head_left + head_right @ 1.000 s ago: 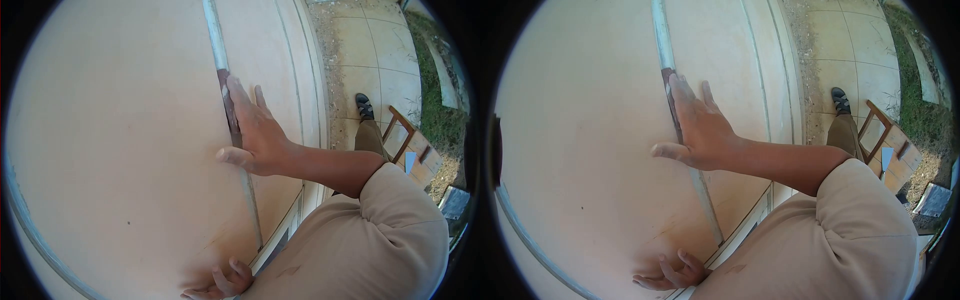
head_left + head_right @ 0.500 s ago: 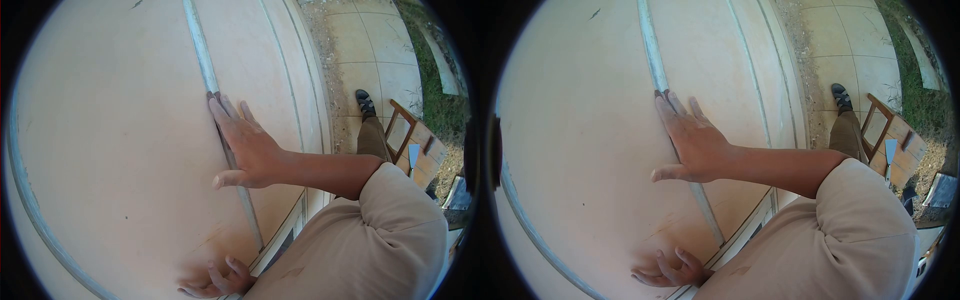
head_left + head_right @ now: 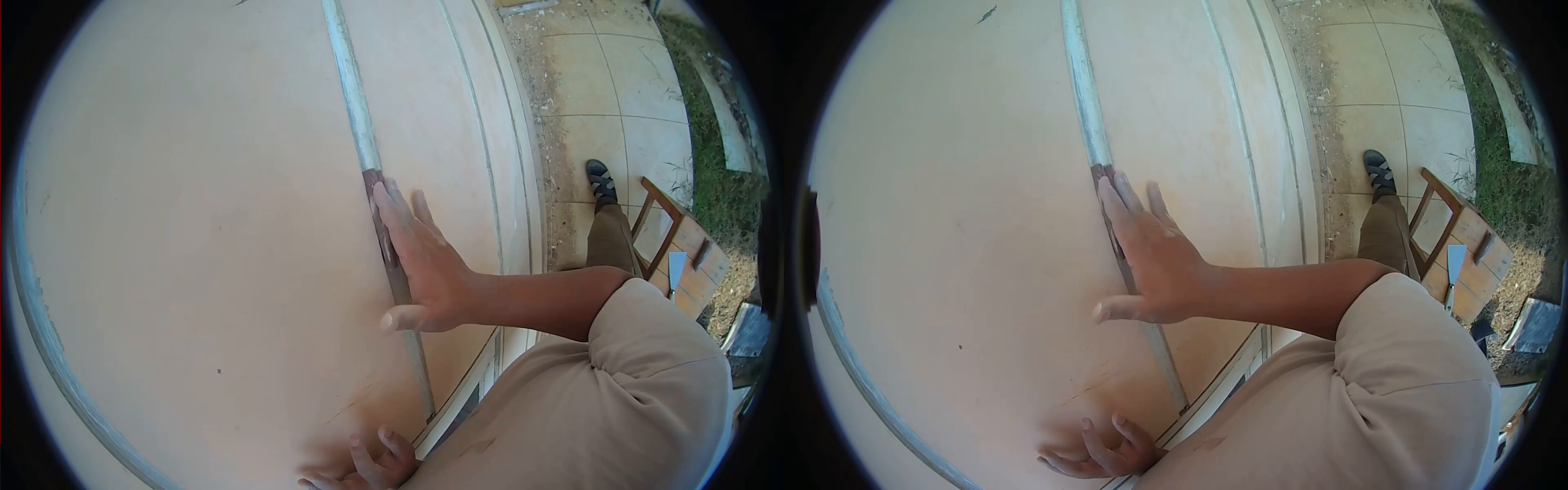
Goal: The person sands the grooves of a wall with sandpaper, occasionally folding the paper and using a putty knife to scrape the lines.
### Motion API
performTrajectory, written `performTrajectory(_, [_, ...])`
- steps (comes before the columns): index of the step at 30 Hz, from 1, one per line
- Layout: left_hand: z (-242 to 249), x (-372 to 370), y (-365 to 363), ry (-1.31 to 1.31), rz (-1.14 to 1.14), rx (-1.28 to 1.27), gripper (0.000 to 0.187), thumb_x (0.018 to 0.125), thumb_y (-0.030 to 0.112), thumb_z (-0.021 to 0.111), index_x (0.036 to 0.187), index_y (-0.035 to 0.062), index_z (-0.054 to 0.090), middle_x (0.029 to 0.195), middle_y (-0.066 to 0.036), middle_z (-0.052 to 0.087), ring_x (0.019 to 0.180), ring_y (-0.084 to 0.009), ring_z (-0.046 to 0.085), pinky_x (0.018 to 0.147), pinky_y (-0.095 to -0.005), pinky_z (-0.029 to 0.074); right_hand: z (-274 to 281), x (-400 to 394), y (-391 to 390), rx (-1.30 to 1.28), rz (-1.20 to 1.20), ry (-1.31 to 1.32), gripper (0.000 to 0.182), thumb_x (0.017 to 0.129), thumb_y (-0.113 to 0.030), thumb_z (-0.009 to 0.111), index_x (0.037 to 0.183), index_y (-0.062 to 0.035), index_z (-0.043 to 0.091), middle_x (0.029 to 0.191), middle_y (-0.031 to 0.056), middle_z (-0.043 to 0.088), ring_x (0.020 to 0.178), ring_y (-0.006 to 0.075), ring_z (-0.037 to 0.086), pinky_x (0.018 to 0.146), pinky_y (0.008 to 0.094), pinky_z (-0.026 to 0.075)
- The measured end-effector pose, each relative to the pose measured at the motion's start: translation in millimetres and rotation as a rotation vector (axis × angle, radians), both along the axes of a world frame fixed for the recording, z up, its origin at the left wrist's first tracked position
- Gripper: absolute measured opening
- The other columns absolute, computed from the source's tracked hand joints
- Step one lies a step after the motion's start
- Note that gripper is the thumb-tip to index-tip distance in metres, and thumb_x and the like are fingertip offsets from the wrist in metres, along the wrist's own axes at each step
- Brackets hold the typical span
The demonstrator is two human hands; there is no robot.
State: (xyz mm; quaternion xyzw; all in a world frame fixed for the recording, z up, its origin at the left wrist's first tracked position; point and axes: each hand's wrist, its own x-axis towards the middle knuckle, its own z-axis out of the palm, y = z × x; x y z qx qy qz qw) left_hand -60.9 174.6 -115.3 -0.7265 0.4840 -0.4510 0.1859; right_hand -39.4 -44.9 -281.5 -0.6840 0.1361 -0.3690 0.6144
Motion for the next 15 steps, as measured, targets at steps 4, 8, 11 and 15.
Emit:
performTrajectory(4, [2, -2, 4, -0.004, 0.047, 0.041, 0.033, 0.091, 0.034, 0.064, 0.119, 0.0160, 0.061, 0.151, -0.029, 0.028, 0.141, -0.0505, 0.024, 0.105, -0.0701, 0.027, 12, 4, -34, -0.092, -0.054, 0.143, 0.135, 0.074, -0.089, 0.043, 0.146, 0.0165, -0.003, 0.153, 0.0381, 0.012, 0.147, 0.0463, 0.006, 0.118, 0.0584, 0.003])
performTrajectory(8, [-3, -1, 3, -0.012, 0.040, -0.013, 0.034, 0.090, 0.035, 0.064, 0.118, 0.0160, 0.062, 0.152, -0.029, 0.027, 0.141, -0.0510, 0.025, 0.105, -0.0702, 0.027, 28, 25, -69, 0.059, -0.115, 0.111, 0.134, 0.075, -0.088, 0.043, 0.146, 0.0169, -0.003, 0.153, 0.0381, 0.012, 0.147, 0.0460, 0.006, 0.118, 0.0579, 0.004])
performTrajectory(11, [1, -4, 2, -0.027, 0.062, 0.054, 0.034, 0.090, 0.035, 0.065, 0.117, 0.0152, 0.062, 0.152, -0.029, 0.027, 0.141, -0.0511, 0.024, 0.105, -0.0700, 0.027, 8, -2, -12, -0.073, 0.001, 0.101, 0.134, 0.075, -0.087, 0.044, 0.147, 0.0160, -0.004, 0.154, 0.0368, 0.012, 0.148, 0.0448, 0.005, 0.119, 0.0560, 0.003])
performTrajectory(15, [-1, -2, 6, -0.027, 0.034, 0.014, 0.033, 0.090, 0.036, 0.064, 0.117, 0.0158, 0.063, 0.151, -0.029, 0.027, 0.141, -0.0519, 0.024, 0.104, -0.0712, 0.027, 18, 29, -85, 0.092, -0.097, 0.077, 0.134, 0.075, -0.087, 0.045, 0.148, 0.0139, -0.006, 0.154, 0.0369, 0.011, 0.148, 0.0440, 0.005, 0.119, 0.0558, 0.001])
